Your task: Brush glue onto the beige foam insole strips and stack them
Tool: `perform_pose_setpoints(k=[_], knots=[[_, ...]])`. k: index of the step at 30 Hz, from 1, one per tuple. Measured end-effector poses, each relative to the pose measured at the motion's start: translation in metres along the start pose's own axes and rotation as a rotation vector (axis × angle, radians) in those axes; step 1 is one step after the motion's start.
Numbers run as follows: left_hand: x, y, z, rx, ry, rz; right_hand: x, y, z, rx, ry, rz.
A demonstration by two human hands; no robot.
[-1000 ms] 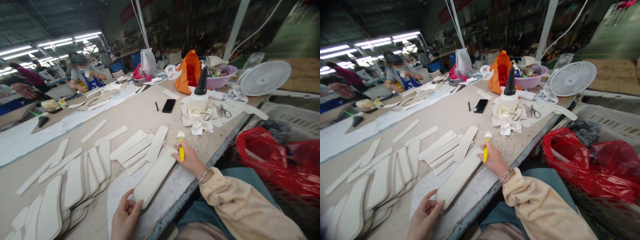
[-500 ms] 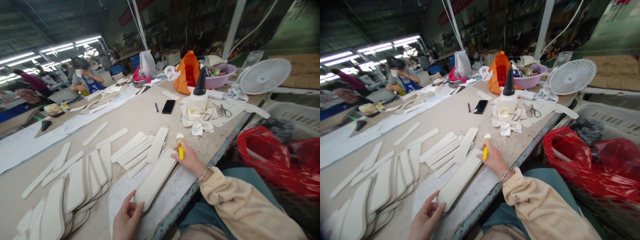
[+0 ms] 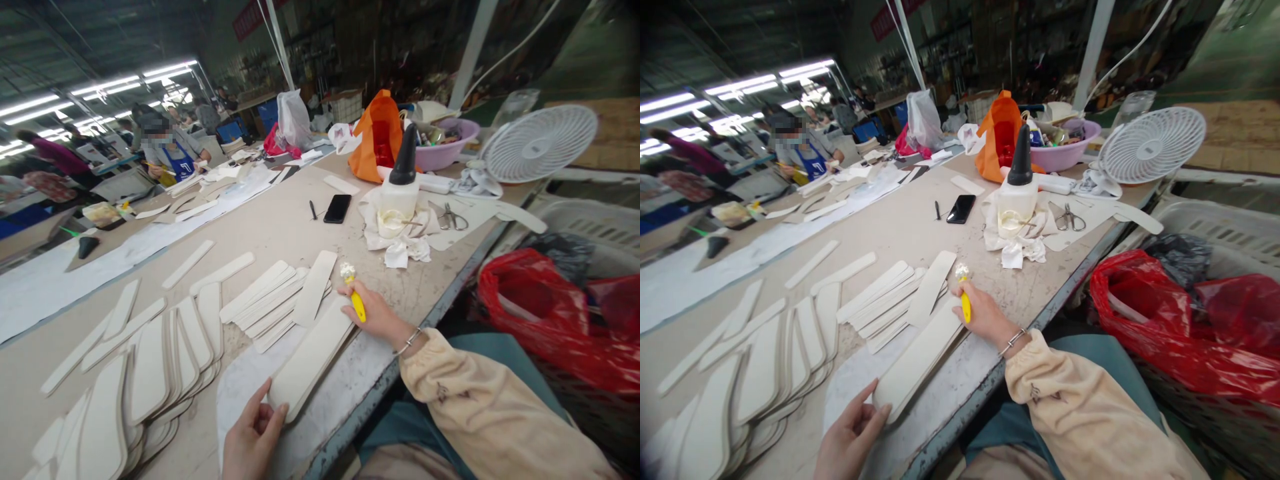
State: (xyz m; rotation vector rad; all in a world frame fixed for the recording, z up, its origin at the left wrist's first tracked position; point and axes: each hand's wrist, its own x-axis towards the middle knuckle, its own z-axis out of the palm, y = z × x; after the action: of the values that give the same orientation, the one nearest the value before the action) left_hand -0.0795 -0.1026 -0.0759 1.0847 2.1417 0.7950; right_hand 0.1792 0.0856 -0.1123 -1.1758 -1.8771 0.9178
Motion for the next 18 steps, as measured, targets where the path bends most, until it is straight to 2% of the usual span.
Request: perform_pose_setpoints(k=[5,13,18], knots=[[0.0025,0.0045,-0.0045,0.046,-0.027,-0.022,0.0021,0.0008,-0.002,0.083,-0.001,0.013],[0.0015,0.0032,-0.0045,0.059,-0.055,-0.048,0.005,0.0022,0.0005,0.086,0.015,0.06],[-0.003,0.005,0.0016,0.007,0.007,-0.033,0.0064,0.0027,0.0021,0.084,0.031,0.08]])
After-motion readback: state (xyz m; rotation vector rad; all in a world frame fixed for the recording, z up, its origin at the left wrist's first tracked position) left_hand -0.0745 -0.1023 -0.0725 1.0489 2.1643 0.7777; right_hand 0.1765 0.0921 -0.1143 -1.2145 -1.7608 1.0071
